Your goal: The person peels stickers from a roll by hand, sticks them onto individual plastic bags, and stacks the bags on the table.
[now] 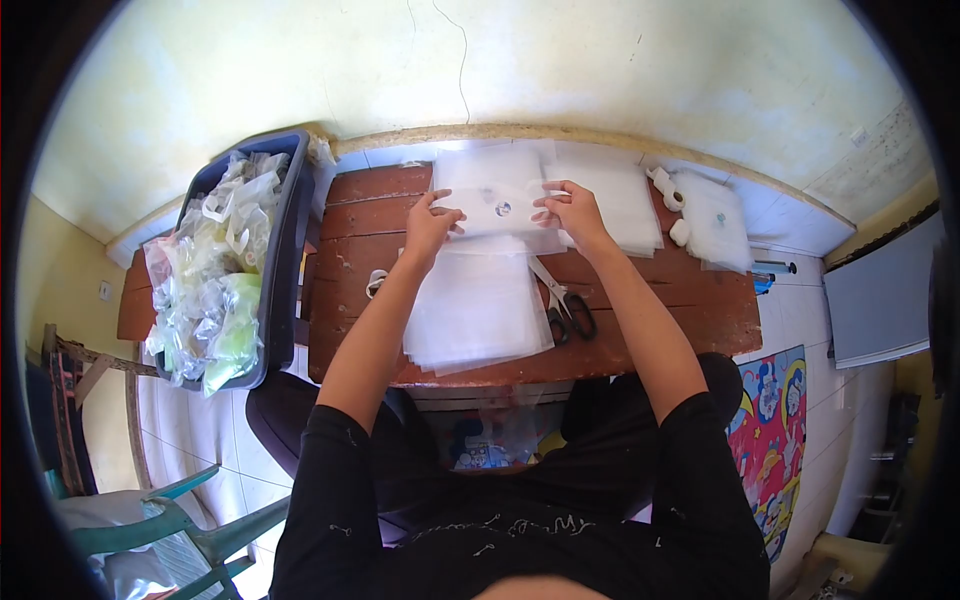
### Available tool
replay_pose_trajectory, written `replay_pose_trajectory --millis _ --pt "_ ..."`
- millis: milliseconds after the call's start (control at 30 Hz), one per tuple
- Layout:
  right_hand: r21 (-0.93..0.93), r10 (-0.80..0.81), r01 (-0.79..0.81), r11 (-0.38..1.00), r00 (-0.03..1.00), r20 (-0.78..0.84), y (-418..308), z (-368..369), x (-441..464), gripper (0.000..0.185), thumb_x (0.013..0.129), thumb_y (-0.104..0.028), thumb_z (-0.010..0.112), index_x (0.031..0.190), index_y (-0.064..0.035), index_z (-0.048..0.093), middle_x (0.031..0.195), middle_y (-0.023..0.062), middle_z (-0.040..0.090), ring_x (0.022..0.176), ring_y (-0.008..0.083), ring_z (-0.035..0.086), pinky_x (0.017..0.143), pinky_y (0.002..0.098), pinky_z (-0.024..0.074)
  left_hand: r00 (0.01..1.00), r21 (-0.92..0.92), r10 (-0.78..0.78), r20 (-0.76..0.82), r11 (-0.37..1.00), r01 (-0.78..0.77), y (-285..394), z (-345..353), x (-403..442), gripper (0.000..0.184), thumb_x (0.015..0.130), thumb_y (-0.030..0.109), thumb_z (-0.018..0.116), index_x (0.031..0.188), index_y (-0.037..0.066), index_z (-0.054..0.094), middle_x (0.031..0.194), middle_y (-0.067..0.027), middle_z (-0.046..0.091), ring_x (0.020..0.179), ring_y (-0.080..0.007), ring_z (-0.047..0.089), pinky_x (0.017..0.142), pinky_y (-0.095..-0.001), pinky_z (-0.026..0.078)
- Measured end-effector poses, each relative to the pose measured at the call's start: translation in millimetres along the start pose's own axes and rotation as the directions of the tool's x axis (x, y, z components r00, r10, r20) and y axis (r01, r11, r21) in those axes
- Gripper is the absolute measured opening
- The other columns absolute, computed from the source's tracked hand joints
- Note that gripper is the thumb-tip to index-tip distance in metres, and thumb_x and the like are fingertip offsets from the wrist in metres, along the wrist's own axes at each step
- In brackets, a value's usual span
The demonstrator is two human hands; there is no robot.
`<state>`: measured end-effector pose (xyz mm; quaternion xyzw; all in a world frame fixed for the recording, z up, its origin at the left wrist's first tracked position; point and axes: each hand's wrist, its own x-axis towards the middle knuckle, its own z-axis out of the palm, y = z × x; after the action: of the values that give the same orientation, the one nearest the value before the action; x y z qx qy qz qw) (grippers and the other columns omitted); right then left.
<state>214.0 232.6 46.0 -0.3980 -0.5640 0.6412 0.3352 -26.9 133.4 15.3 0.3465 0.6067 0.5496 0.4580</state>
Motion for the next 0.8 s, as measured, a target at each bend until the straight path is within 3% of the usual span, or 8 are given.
replay_pose_trajectory --millis 167,400,467,500,567,600,667,800 --pt "-0.074 0.04 -0.053 0.996 0.985 -0.169 23.5 -0.4 44.0 0.032 0.085 0.007 0.056 0.117 0.0072 0.055 0.094 0.0203 0.069 0.072 0.0262 0.072 0.061 0.029 0.06 0.978 0.355 0.091 -0.186 0.935 -0.019 -7.2 -4.2 31.6 0.049 0.079 0.007 0.072 0.125 0.001 0.057 0.083 -0.0098 0.071 0.07 -0.0145 0.067 0.06 -0.0298 0.05" --pt "-0.062 0.029 -0.04 0.997 0.985 -0.167 49.3 1.1 89.9 0.036 0.087 0.0 0.062 0.121 0.0047 0.053 0.095 0.0187 0.069 0.077 0.023 0.071 0.067 0.03 0.0585 0.944 0.536 0.269 -0.194 0.835 -0.128 -12.6 -12.5 59.7 0.051 0.076 0.013 0.076 0.123 0.004 0.06 0.078 -0.0088 0.07 0.077 -0.0245 0.067 0.075 -0.0368 0.051" --pt "-0.581 -0.296 0.084 0.809 0.914 -0.279 64.2 -1.5 95.6 0.042 0.082 -0.007 0.069 0.121 0.0013 0.056 0.096 0.0171 0.069 0.076 0.0251 0.07 0.068 0.0331 0.0568 0.936 0.635 0.259 -0.236 0.771 -0.053 -1.4 -7.7 53.6 0.049 0.076 0.014 0.077 0.122 0.006 0.061 0.089 -0.0109 0.069 0.087 -0.0282 0.065 0.081 -0.0398 0.05" --pt "-0.582 -0.289 0.078 0.809 0.915 -0.28 64.1 1.5 89.5 0.042 0.082 -0.007 0.069 0.121 0.0013 0.056 0.096 0.0171 0.069 0.076 0.0251 0.07 0.068 0.0331 0.0568 0.938 0.634 0.252 -0.236 0.772 -0.048 -5.3 -7.8 50.7 0.049 0.076 0.014 0.077 0.122 0.006 0.061 0.089 -0.0109 0.069 0.087 -0.0282 0.065 0.081 -0.0398 0.05" --pt "-0.853 -0.729 0.257 0.454 0.658 -0.189 62.3 9.3 74.9 0.041 0.078 -0.013 0.072 0.115 -0.0009 0.06 0.093 0.0163 0.07 0.074 0.0286 0.069 0.07 0.0371 0.0551 0.886 0.747 0.432 -0.168 0.643 -0.172 -11.2 -10.6 41.4 0.048 0.076 0.016 0.078 0.12 0.007 0.061 0.106 -0.0138 0.065 0.102 -0.0312 0.059 0.09 -0.0419 0.047" --pt "-0.853 -0.728 0.259 0.453 0.66 -0.186 53.4 12.8 62.8 0.041 0.078 -0.013 0.072 0.115 -0.0009 0.06 0.093 0.0163 0.07 0.074 0.0286 0.069 0.07 0.0371 0.0551 0.886 0.746 0.43 -0.171 0.644 -0.168 -13.4 -12.9 32.5 0.048 0.076 0.016 0.078 0.12 0.007 0.061 0.106 -0.0138 0.065 0.102 -0.0312 0.059 0.09 -0.0419 0.047" --pt "-0.725 -0.345 0.126 0.677 0.924 -0.161 35.3 19.2 33.8 0.028 0.079 -0.015 0.069 0.103 -0.0013 0.065 0.094 0.0208 0.069 0.09 0.0362 0.067 0.082 0.0414 0.053 0.856 0.796 0.515 0.051 0.497 -0.346 -18.9 -18.4 4.9 0.051 0.075 0.018 0.079 0.121 0.007 0.06 0.117 -0.0141 0.06 0.112 -0.0327 0.053 0.096 -0.0425 0.044" --pt "-0.782 -0.181 0.053 0.622 0.981 -0.077 35.1 20.4 -5.9 0.023 0.079 -0.018 0.07 0.096 -0.0022 0.067 0.091 0.0225 0.069 0.09 0.0363 0.067 0.081 0.043 0.0531 0.88 0.785 0.415 0.232 0.454 -0.421 -25.7 -30.0 -50.5 0.058 0.071 0.02 0.082 0.123 0.009 0.059 0.124 -0.0151 0.058 0.118 -0.034 0.051 0.1 -0.0427 0.042"
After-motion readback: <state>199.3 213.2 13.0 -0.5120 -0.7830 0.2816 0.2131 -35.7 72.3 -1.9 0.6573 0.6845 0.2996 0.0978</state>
